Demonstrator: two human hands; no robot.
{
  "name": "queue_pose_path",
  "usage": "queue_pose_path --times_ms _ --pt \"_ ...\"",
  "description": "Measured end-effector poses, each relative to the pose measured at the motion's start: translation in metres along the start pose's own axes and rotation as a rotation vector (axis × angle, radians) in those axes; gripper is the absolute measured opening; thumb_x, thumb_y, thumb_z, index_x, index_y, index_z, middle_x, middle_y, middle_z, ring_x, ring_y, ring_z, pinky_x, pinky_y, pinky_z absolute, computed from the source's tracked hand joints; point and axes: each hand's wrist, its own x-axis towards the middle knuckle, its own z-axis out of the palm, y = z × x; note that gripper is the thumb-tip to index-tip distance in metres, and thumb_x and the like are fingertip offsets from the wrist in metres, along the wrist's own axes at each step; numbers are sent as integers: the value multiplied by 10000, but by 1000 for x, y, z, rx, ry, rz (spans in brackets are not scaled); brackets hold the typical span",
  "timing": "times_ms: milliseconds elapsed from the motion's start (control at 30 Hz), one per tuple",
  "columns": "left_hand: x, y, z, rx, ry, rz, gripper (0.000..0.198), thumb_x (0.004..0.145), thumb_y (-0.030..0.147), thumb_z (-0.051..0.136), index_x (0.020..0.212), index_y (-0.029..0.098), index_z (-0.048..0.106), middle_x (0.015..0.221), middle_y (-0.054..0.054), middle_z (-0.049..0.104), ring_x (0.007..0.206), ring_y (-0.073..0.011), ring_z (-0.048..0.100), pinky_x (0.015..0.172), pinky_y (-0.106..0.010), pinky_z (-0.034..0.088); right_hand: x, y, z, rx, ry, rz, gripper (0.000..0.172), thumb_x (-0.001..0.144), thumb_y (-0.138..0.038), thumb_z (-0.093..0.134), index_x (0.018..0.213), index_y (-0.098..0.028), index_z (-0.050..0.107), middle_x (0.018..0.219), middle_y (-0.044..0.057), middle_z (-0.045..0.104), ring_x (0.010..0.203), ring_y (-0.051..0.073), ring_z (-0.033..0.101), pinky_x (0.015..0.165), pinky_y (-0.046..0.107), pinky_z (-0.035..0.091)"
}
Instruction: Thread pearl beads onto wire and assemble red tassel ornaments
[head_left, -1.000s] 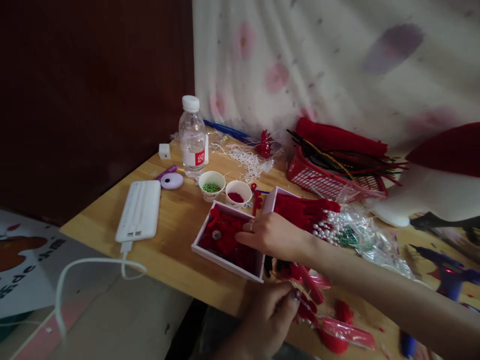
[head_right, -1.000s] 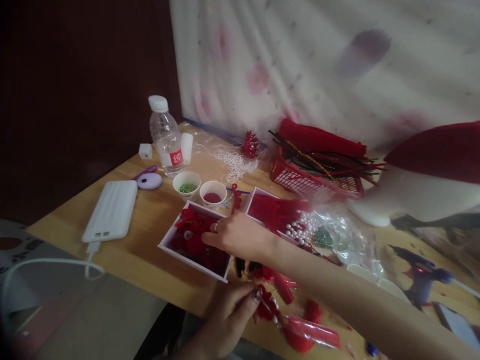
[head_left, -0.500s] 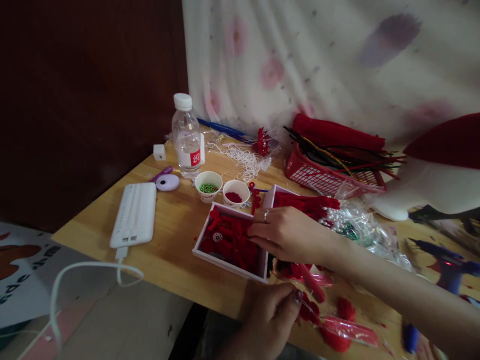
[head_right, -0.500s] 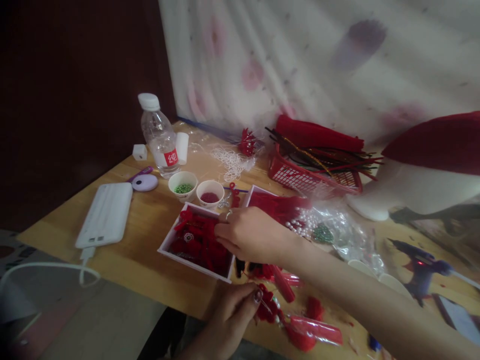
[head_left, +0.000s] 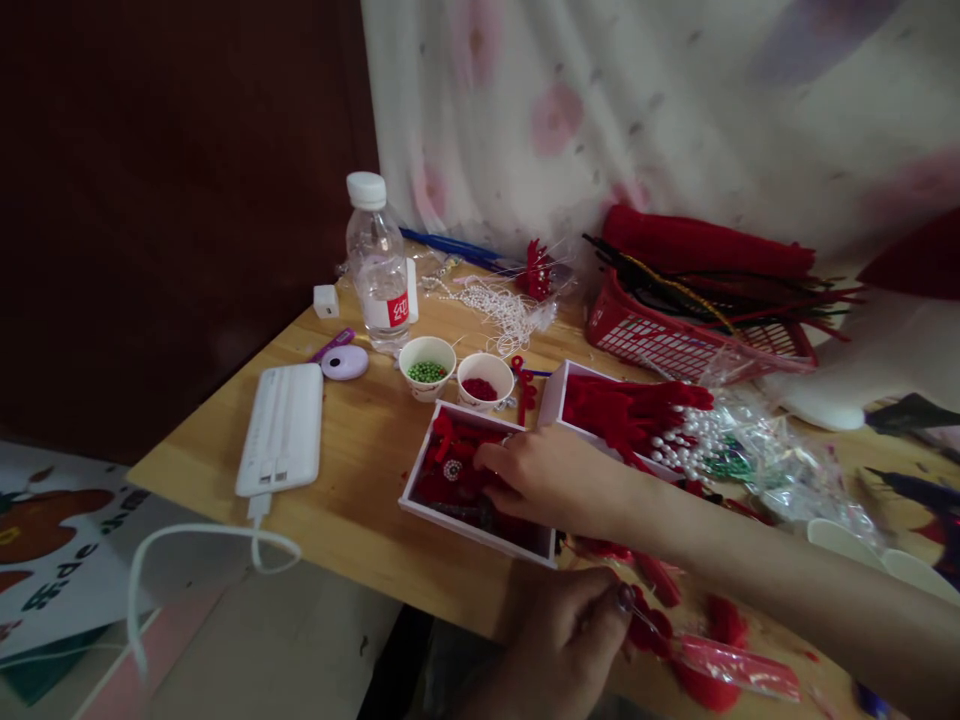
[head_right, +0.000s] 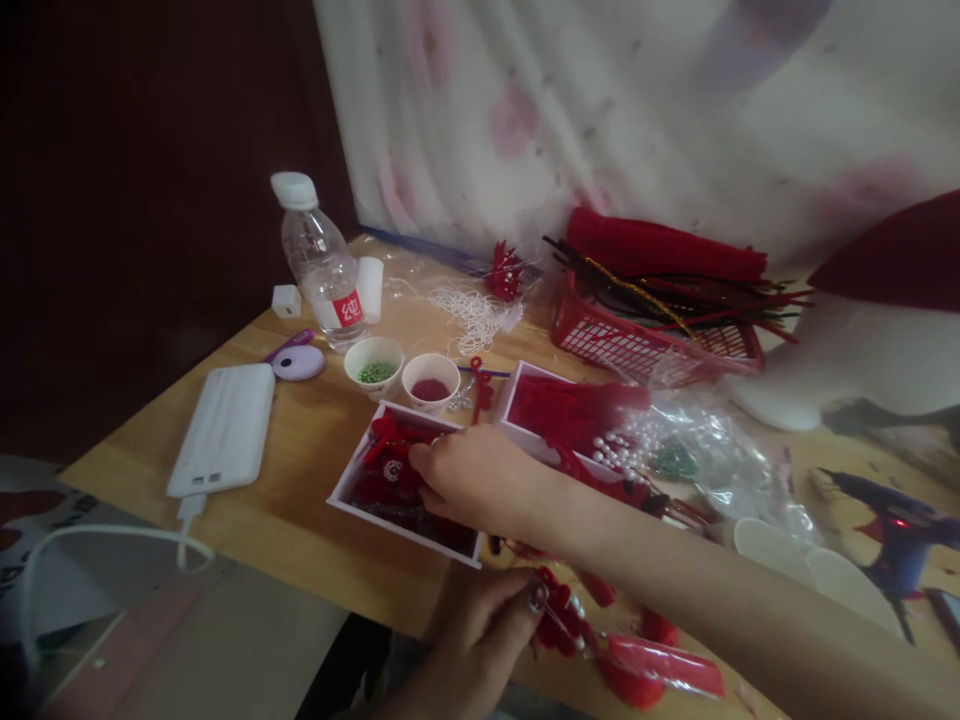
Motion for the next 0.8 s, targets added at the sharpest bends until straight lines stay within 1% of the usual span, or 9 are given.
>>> queue_pose_path --times_ms 100,233,333,433,533,600,700,733,800 --pt "-3 -5 0 5 31 -46 430 978 522 501 923 165 735 817 -43 668 787 -187 561 774 -296 470 -5 11 -2 54 29 -51 137 973 -190 588 957 -136 713 806 92 759 688 189 669 590 276 338" --pt "-6 -7 0 -2 43 -69 405 971 509 518 945 166 732 855 -51 669 835 -200 568 798 -302 474 -11 23 -5 241 90 -28 152 935 -92 577 894 -137 716 765 53 728 646 144 611 601 238 376" --pt "-6 -6 1 -11 45 -88 415 969 520 514 919 169 731 813 -45 657 808 -197 569 799 -305 475 -12 27 -10 342 36 -89 198 914 -42 566 821 -144 708 740 26 706 632 125 579 617 223 394" --pt "-5 -4 1 -22 35 -103 437 963 543 515 887 170 729 791 -44 650 806 -200 574 806 -312 474 -13 28 -17 224 -15 -5 192 926 -63 570 840 -148 719 763 48 723 648 149 603 609 244 378" --pt "-3 -3 0 -31 33 -78 448 960 549 521 854 162 719 784 -45 643 808 -203 577 800 -315 470 -14 27 -24 83 68 140 176 957 -128 566 927 -146 738 745 69 729 621 176 618 570 267 345" --pt "-2 -2 0 -32 28 -52 444 968 530 517 819 158 707 771 -42 632 783 -193 573 776 -307 466 -13 24 -26 150 146 77 175 960 -135 579 965 -154 753 776 63 748 643 171 639 590 263 381" --pt "-2 -2 -1 -11 37 -43 431 978 507 508 804 160 695 775 -39 626 766 -185 567 750 -300 463 -8 19 -21 335 144 -177 246 948 -89 606 1110 -192 759 966 53 795 750 150 692 671 237 457" --pt "-3 -2 -1 1 39 -52 425 977 506 508 812 163 697 780 -39 628 768 -186 568 748 -300 465 -5 17 -18 344 128 -231 285 956 -88 599 1169 -207 747 1002 54 799 765 149 702 676 234 466" --pt "-4 -2 -1 19 43 -75 411 978 499 507 840 167 707 799 -40 638 787 -191 572 760 -303 472 3 11 -9 245 131 -247 325 992 -120 560 1264 -221 706 965 71 803 732 165 709 627 246 451"
